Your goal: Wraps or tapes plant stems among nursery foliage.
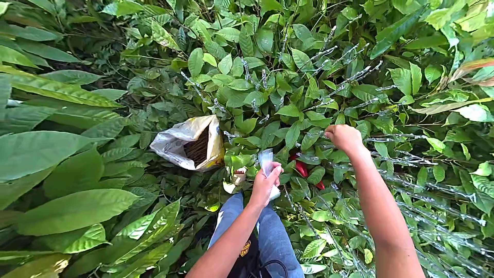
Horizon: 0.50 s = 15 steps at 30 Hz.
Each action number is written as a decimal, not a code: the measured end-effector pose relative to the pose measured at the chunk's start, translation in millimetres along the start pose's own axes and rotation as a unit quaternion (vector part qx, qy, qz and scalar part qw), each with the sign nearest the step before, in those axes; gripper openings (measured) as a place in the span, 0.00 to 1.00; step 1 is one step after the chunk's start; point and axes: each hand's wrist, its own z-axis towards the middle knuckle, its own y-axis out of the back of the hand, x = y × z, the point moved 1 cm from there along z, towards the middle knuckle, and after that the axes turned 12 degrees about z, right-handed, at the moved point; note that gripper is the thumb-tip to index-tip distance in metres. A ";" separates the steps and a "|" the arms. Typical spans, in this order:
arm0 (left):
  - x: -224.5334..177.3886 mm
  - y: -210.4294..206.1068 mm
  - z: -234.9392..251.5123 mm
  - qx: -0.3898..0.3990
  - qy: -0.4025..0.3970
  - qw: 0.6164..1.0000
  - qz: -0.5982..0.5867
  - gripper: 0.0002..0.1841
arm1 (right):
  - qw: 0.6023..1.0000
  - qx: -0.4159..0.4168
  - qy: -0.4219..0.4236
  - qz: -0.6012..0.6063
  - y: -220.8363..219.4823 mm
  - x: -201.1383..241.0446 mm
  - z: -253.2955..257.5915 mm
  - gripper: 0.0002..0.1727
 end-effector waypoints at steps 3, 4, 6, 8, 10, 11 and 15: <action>-11.1 -6.8 15.8 0.006 -0.011 1.000 -0.001 0.08 | 0.992 -0.008 0.102 0.066 -5.5 15.0 -26.2 0.12; -14.0 -11.1 22.7 0.013 -0.016 1.000 -0.003 0.08 | 0.988 0.003 0.129 0.080 -6.8 20.3 -32.9 0.12; -18.7 -20.4 34.7 0.038 -0.026 0.999 -0.009 0.10 | 0.978 0.028 0.175 0.110 -11.2 28.6 -43.3 0.13; -24.2 -28.8 40.6 0.060 -0.031 0.998 -0.003 0.07 | 0.970 0.050 0.200 0.132 -16.2 35.4 -50.3 0.14; -28.2 -33.9 42.4 0.052 -0.035 0.998 0.010 0.02 | 0.968 0.051 0.208 0.134 -20.0 37.8 -53.9 0.15; -29.9 -33.9 43.1 0.045 -0.044 0.998 0.021 0.07 | 0.968 0.043 0.209 0.134 -21.6 36.7 -54.7 0.15; -37.7 -25.3 50.7 -0.012 -0.051 0.998 0.043 0.21 | 0.969 -0.003 0.207 0.136 -27.7 23.3 -57.3 0.17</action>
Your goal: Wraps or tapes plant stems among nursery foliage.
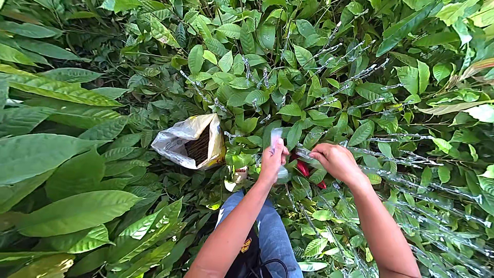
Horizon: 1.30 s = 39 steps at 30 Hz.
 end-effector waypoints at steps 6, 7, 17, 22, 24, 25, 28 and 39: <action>10.2 -3.1 -3.0 0.046 0.005 0.999 -0.026 0.06 | 1.000 -0.023 0.003 0.006 0.2 -5.4 -8.2 0.17; 12.2 -6.2 -5.0 0.056 0.007 0.998 -0.031 0.05 | 1.000 -0.023 0.004 0.006 0.7 -5.1 -8.3 0.17; 16.1 -16.1 -9.5 0.070 0.015 0.997 -0.020 0.03 | 1.000 0.011 -0.011 0.001 -6.2 -9.9 -9.5 0.18; 19.5 -11.9 -12.9 0.071 0.009 0.997 0.008 0.05 | 0.996 -0.029 -0.057 -0.055 3.7 -15.7 -6.1 0.16; 21.5 -7.1 -13.5 0.069 0.010 0.998 0.000 0.07 | 0.986 -0.061 -0.111 -0.112 17.8 -20.2 1.8 0.16; 23.3 -4.2 -14.1 0.070 0.011 0.998 -0.005 0.09 | 0.978 -0.068 -0.139 -0.142 24.0 -22.4 7.3 0.16; 30.2 2.6 -18.3 0.069 0.021 0.997 -0.012 0.10 | 0.951 -0.019 -0.232 -0.204 37.2 -24.0 30.7 0.19; 37.7 26.8 -35.5 0.055 0.052 0.997 -0.019 0.10 | 0.895 0.051 -0.347 -0.277 27.0 -9.2 71.5 0.17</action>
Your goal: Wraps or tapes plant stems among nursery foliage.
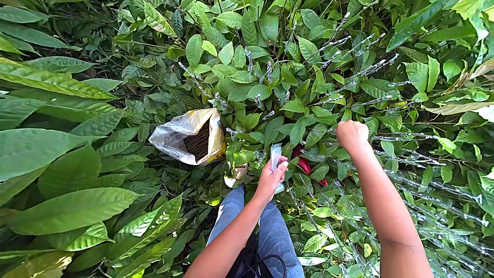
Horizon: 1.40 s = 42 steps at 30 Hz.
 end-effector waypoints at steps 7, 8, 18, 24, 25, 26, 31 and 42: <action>-5.5 11.0 -17.6 0.038 -0.020 0.999 -0.019 0.15 | 0.997 0.062 -0.022 -0.031 -31.9 24.4 51.6 0.15; -5.6 13.0 -20.9 0.047 -0.021 0.999 -0.016 0.15 | 0.997 0.071 -0.028 -0.033 -38.5 27.2 59.7 0.16; -6.2 47.5 -32.5 0.047 -0.060 0.997 -0.035 0.20 | 0.993 0.106 -0.058 -0.017 -105.0 61.6 115.6 0.19; -7.2 53.4 -33.1 0.035 -0.065 0.997 -0.038 0.20 | 0.994 0.100 -0.033 -0.021 -109.8 69.0 121.0 0.18; -7.6 51.2 -32.8 0.036 -0.064 0.996 -0.041 0.20 | 0.995 0.096 -0.027 -0.026 -109.4 69.0 121.9 0.18; -7.5 48.9 -32.6 0.038 -0.064 0.996 -0.043 0.20 | 0.995 0.093 -0.020 -0.030 -110.8 69.6 123.3 0.18; -3.4 43.2 -31.7 0.040 -0.063 0.997 -0.037 0.20 | 0.997 0.081 0.001 0.006 -130.1 72.7 130.9 0.19; 1.0 30.1 -21.2 0.001 0.017 0.999 -0.033 0.21 | 0.986 0.120 0.086 0.072 -158.8 52.7 137.4 0.33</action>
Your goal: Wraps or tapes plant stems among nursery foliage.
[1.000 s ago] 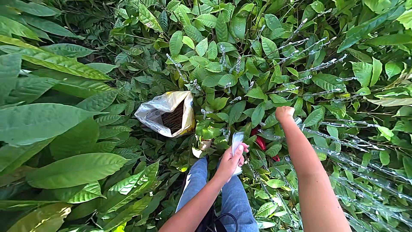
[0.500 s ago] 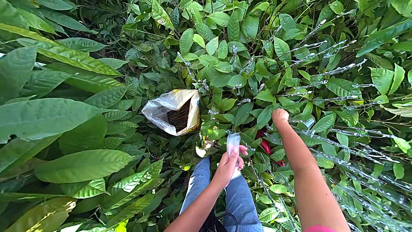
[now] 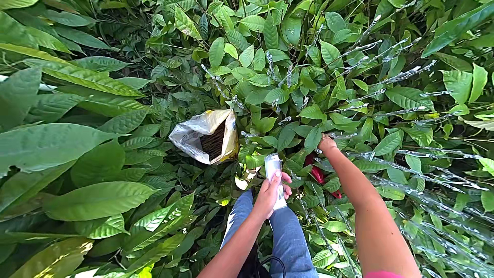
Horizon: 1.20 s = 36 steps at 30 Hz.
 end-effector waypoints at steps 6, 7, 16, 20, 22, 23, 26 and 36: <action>-1.5 -20.0 5.8 -0.054 0.083 0.994 -0.054 0.12 | 0.991 0.068 0.120 -0.005 9.4 -23.4 -50.6 0.20; -1.0 -23.7 7.2 -0.058 0.090 0.992 -0.066 0.11 | 0.989 0.061 0.133 0.011 14.2 -30.3 -67.3 0.20; 12.3 -60.8 9.5 -0.058 0.083 0.993 -0.057 0.07 | 0.682 -0.162 0.291 0.651 -64.6 -0.6 -206.8 0.22; 28.6 -71.1 1.7 -0.038 0.042 0.998 -0.010 0.09 | 0.537 -0.155 0.253 0.790 -82.9 28.8 -213.5 0.12; 38.5 -73.8 -3.9 -0.028 0.017 0.999 -0.009 0.07 | 0.476 -0.164 0.227 0.834 -77.4 30.0 -214.7 0.08; 43.1 -74.1 -5.8 -0.027 0.010 1.000 -0.009 0.04 | 0.435 -0.163 0.208 0.861 -72.0 26.0 -214.9 0.09; 52.9 -69.1 -11.7 -0.017 0.005 1.000 -0.004 0.03 | 0.333 -0.193 0.172 0.907 -48.9 -3.6 -219.2 0.13; 41.1 -33.7 -1.0 -0.095 -0.049 0.994 0.012 0.04 | 0.620 -0.280 0.376 0.629 -44.3 -63.3 -239.6 0.10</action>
